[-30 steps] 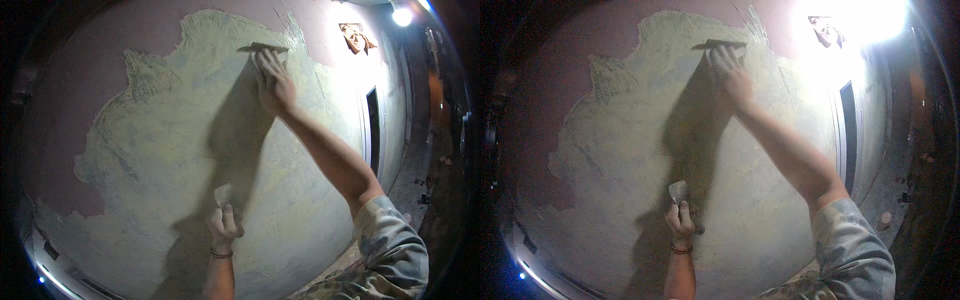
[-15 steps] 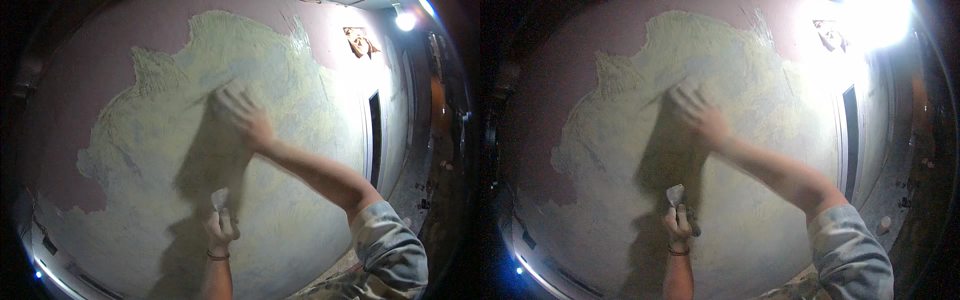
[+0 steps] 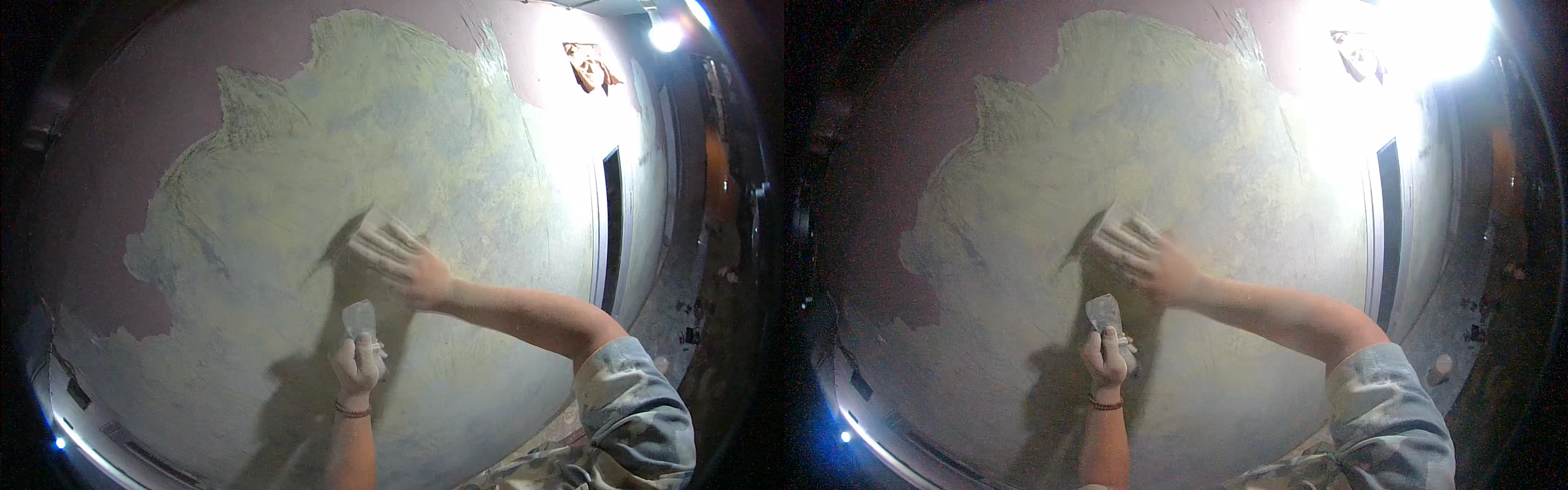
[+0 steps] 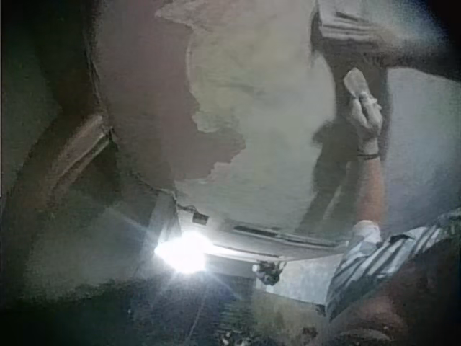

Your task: The person applies and smooths plaster onto an exterior wall using a trowel and a smaller finishing tool. They repeatedly spread material, scrape excess, and refine the surface around a window frame.

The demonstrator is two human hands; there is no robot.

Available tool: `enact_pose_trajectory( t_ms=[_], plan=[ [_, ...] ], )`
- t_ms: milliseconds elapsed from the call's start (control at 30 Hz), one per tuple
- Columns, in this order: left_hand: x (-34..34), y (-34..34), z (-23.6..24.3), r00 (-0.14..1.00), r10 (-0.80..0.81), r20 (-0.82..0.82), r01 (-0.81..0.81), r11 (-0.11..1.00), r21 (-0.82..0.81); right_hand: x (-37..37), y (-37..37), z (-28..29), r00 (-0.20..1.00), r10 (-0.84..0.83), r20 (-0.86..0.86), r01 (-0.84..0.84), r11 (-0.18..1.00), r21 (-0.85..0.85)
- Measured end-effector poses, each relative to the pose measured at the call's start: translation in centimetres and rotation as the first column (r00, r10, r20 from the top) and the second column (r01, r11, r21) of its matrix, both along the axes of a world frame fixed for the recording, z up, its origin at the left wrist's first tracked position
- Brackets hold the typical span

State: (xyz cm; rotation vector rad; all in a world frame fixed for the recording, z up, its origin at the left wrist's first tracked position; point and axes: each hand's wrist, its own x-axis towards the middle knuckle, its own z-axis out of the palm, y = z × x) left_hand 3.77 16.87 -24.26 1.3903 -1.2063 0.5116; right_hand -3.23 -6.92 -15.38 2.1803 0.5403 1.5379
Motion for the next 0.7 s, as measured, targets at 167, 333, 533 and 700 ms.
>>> enact_pose_trajectory(
  t_ms=[167, 333, 533, 700],
  plan=[
    [1.4, 0.4, -0.6, 0.99, 0.065, 0.127, -0.075, 0.995, 0.069, -2.1, -5.5, 4.0, 0.957, -0.22, 0.191, 0.196, 0.971, 0.133],
    [2.0, 0.4, -0.7, 0.964, 0.154, 0.218, -0.166, 0.985, 0.039, -1.9, -4.0, 4.3, 0.907, -0.237, 0.347, 0.032, 0.863, 0.505],
    [1.4, -0.2, -0.4, 0.997, 0.028, 0.076, -0.028, 1.0, -0.007, -1.5, -0.6, 0.1, 0.991, 0.137, -0.01, -0.135, 0.988, 0.08],
    [2.0, 0.5, 0.1, 0.863, 0.302, 0.406, -0.317, 0.948, -0.032, -2.0, -6.2, 7.7, 0.904, -0.13, 0.407, -0.147, 0.799, 0.584]
  ],
)
